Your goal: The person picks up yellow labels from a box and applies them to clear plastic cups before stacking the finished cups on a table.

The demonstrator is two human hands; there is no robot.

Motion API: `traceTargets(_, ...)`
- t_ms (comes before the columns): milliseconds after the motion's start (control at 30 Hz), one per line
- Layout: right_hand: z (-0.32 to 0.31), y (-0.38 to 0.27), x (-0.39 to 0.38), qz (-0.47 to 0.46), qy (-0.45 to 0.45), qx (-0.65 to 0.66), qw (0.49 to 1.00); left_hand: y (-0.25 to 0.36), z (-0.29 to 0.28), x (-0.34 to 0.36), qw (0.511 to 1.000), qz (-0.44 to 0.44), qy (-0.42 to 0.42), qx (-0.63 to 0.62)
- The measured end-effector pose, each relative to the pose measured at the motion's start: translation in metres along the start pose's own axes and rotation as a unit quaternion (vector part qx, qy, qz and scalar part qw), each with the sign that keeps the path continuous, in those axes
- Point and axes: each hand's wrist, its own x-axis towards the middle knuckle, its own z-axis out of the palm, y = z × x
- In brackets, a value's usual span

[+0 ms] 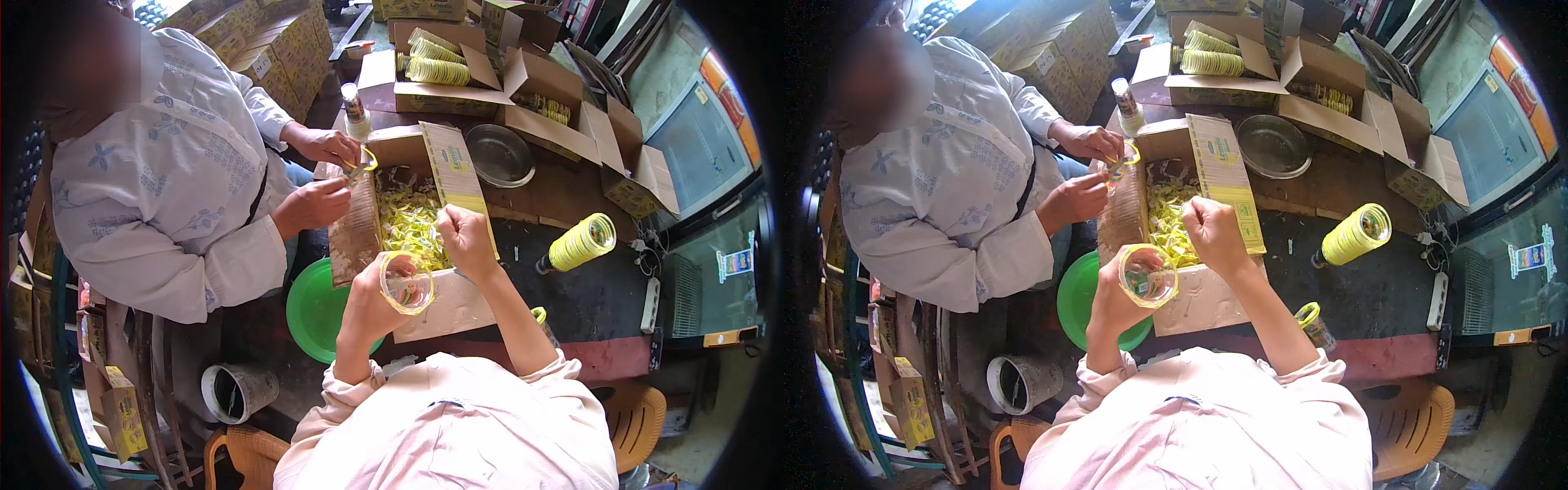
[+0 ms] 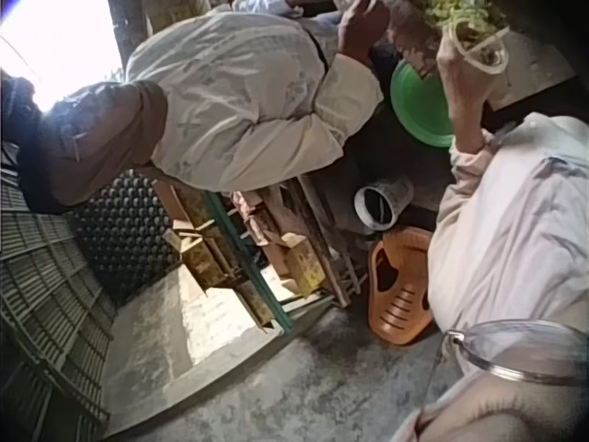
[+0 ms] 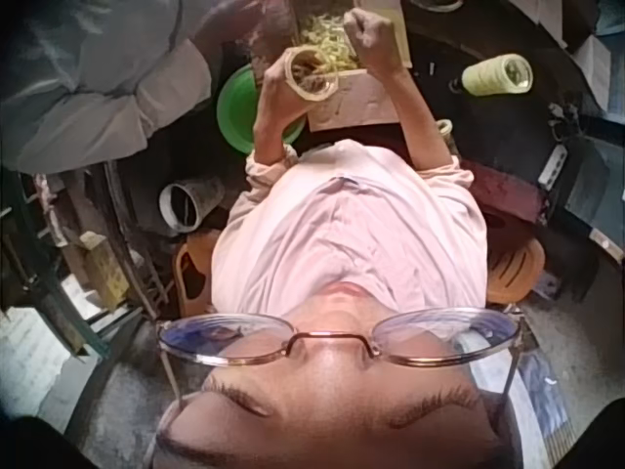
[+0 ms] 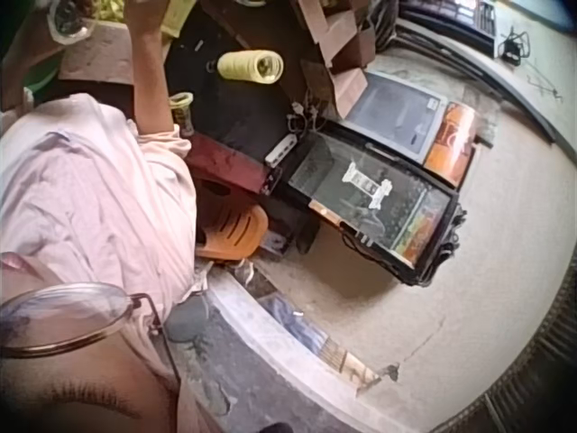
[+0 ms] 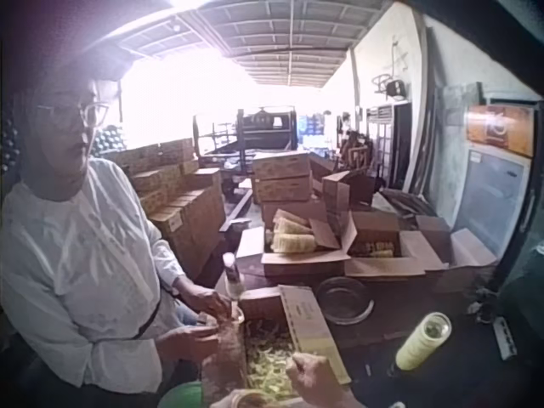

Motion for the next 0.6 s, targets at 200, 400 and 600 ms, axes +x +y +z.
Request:
traceTargets(200,0.000,-0.015,0.003,-0.091,0.023,0.065,0.994,-0.006,0.004,0.002,1.000,-0.024,-0.010,-0.014)
traceTargets(400,0.002,0.008,0.004,-0.088,-0.004,0.004,0.996,-0.007,0.006,0.005,0.999,-0.046,0.009,-0.018)
traceTargets(600,0.004,0.001,-0.003,-0.106,-0.043,0.063,0.991,-0.017,0.012,0.007,0.997,-0.062,0.040,0.002)
